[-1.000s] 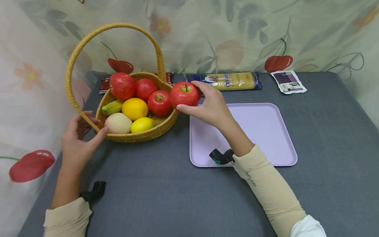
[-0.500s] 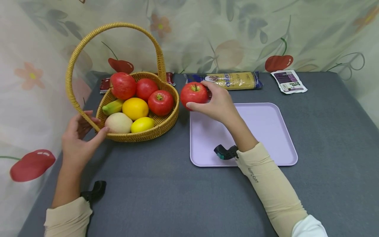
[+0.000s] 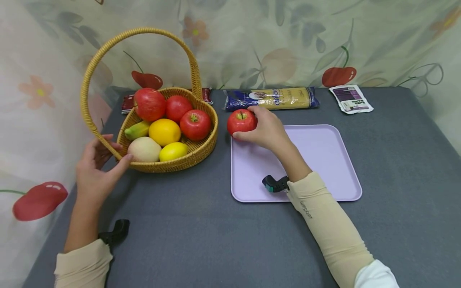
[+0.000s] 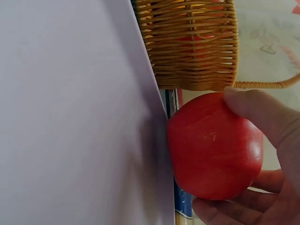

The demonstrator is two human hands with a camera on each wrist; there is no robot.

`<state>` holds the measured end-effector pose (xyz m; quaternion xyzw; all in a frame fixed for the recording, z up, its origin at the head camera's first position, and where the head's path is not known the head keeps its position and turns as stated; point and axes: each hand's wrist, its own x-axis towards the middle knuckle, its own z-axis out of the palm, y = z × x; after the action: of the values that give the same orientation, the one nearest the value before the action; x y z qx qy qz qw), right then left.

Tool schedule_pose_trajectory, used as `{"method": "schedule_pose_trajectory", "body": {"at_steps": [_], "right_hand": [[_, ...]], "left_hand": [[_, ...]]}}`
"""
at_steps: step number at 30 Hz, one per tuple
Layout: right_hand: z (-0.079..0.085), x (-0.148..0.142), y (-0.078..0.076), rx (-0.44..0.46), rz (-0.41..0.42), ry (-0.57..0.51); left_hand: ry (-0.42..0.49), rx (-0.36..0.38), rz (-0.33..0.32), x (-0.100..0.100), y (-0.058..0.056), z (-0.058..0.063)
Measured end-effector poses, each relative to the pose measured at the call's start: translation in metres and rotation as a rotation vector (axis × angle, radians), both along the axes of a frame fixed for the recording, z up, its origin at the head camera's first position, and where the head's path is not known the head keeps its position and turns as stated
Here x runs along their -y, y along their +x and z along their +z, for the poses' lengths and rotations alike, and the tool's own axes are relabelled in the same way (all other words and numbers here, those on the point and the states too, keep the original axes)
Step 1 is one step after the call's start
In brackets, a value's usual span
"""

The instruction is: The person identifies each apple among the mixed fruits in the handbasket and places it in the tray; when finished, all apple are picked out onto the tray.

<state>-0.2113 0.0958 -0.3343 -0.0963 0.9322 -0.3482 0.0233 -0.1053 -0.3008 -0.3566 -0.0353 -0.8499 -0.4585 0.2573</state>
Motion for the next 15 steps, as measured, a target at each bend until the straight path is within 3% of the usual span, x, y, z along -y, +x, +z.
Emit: {"method": "schedule_pose_trajectory", "body": {"at_steps": [15], "right_hand": [[-0.0020,-0.0008,0.0017,-0.002,0.056,0.001]], "left_hand": [[-0.021,0.007,0.009,0.0009,0.0004,0.0004]]}}
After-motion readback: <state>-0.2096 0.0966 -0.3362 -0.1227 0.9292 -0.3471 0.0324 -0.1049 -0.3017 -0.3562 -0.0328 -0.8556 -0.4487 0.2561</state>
